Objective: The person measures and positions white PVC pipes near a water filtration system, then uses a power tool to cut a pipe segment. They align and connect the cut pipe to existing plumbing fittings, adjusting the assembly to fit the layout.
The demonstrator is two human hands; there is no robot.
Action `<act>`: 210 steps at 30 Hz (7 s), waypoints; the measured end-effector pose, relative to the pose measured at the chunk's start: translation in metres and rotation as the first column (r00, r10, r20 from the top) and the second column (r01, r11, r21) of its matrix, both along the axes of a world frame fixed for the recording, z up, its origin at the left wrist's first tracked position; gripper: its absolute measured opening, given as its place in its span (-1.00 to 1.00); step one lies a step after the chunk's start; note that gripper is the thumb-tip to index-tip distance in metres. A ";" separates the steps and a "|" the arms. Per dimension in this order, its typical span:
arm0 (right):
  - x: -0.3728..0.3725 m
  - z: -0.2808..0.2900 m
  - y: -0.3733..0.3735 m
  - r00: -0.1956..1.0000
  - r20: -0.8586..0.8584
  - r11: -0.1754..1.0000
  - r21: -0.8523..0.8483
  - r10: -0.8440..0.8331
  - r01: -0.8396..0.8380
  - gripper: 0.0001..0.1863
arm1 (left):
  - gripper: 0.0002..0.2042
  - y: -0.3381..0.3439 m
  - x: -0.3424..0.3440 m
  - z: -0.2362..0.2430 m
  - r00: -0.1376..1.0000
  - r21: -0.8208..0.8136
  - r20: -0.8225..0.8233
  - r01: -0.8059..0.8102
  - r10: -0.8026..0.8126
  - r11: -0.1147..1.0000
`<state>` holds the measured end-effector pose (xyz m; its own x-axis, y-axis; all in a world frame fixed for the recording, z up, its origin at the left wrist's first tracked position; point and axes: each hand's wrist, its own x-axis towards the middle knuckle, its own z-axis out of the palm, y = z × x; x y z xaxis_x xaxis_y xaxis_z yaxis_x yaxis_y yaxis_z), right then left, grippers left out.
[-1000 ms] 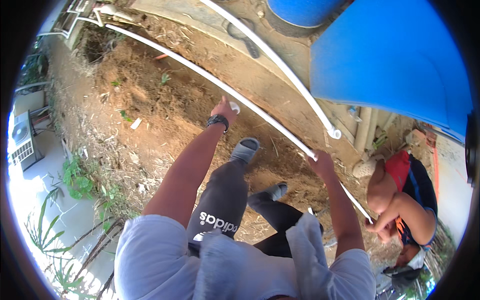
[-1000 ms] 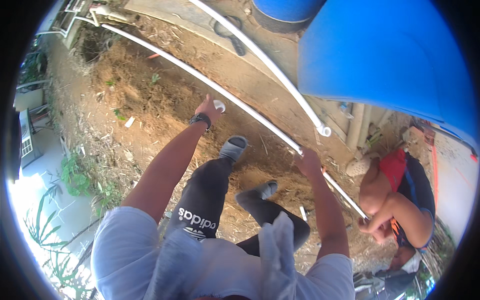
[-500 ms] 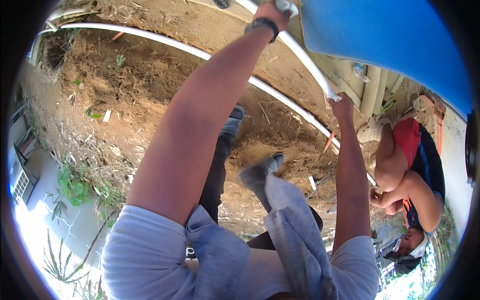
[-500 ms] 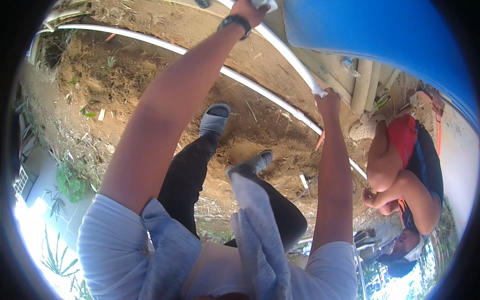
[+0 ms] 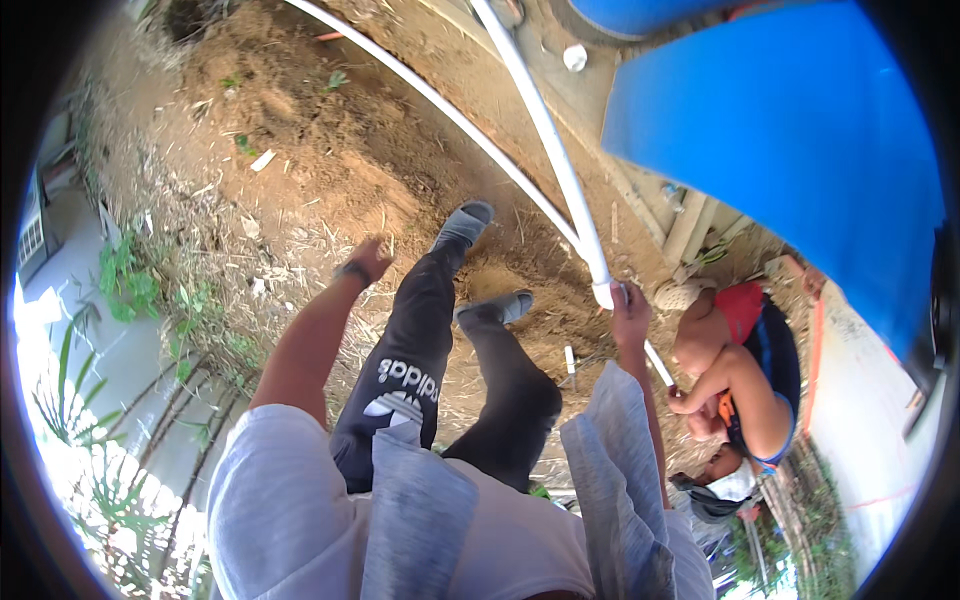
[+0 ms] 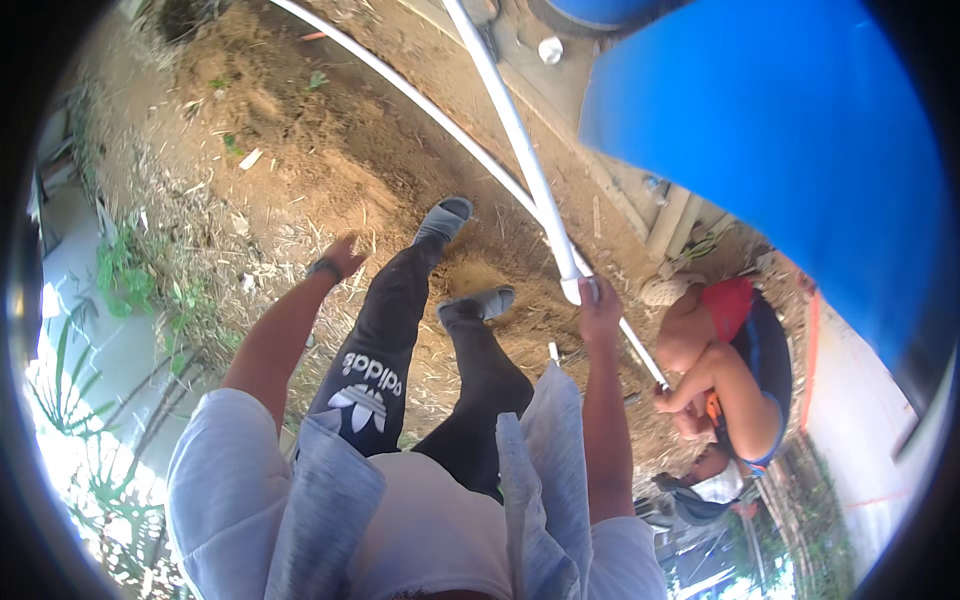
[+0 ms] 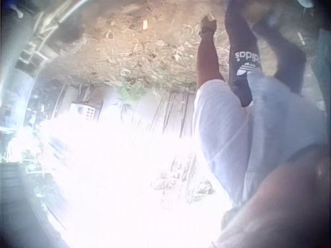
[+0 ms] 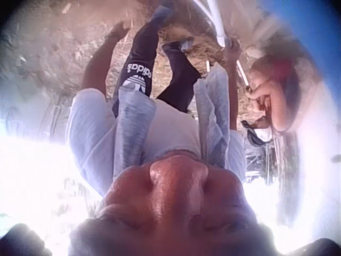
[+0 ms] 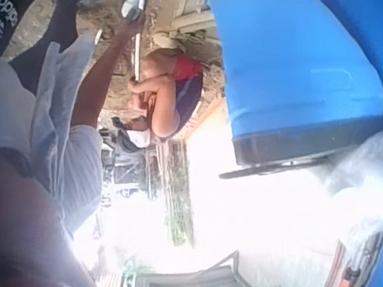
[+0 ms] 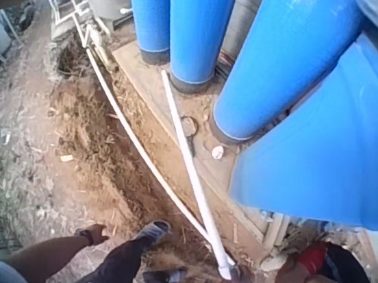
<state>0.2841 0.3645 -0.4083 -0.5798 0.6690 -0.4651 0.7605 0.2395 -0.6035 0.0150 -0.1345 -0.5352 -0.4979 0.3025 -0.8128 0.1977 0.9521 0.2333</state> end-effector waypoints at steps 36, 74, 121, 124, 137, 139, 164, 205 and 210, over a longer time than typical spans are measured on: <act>-0.636 0.652 -0.204 0.983 0.147 0.097 0.983 0.107 -0.157 -0.14 | -0.57 -0.525 0.002 0.344 0.034 0.172 0.198 -0.985 0.980 -0.001; -0.844 0.598 -0.401 0.831 -0.116 0.083 0.978 -0.544 0.190 -0.15 | -0.46 -0.955 -0.622 0.257 0.945 -0.160 0.322 -0.009 0.060 0.987; -1.223 0.634 -0.975 0.507 -0.765 0.003 0.551 -0.398 0.834 -0.65 | -0.77 -0.944 -1.563 0.308 0.568 0.299 0.372 -0.822 0.734 0.485; -1.223 0.674 -1.004 0.484 -0.777 -0.022 0.537 -0.402 0.843 -0.63 | -0.74 -0.962 -1.593 0.287 0.918 0.158 -0.091 -0.370 0.386 0.916; -1.258 0.748 -0.978 0.545 -0.713 0.802 0.586 0.441 0.117 -0.12 | -0.36 -0.806 -1.420 0.315 0.978 0.498 -0.117 0.208 -0.172 0.842; -1.286 0.747 -0.966 0.479 -0.776 0.860 0.504 0.411 0.078 -0.17 | -0.32 -0.753 -1.405 0.379 0.913 0.552 -0.296 0.404 -0.282 0.729; -1.365 0.498 -0.855 0.988 0.028 0.963 0.221 0.153 -0.155 -0.09 | -0.74 -0.607 -1.387 0.584 0.965 0.963 -0.018 -0.054 0.262 0.264; -1.234 0.203 -1.140 0.521 0.455 0.666 0.252 -0.722 0.702 -0.56 | -0.61 -0.900 -1.630 0.206 0.924 -0.327 0.076 -0.331 0.374 0.885; -1.277 0.088 -1.035 0.599 0.273 0.657 0.253 -0.753 0.711 -0.55 | -0.44 -0.709 -1.613 0.144 0.702 -0.307 0.272 0.711 -0.658 0.632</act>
<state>-0.9929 -0.6706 -0.3198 0.3003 0.8560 -0.4209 0.8486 -0.4412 -0.2919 -1.5980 -0.8432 -0.3911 -0.1584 0.1861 -0.9697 0.8231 0.5673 -0.0255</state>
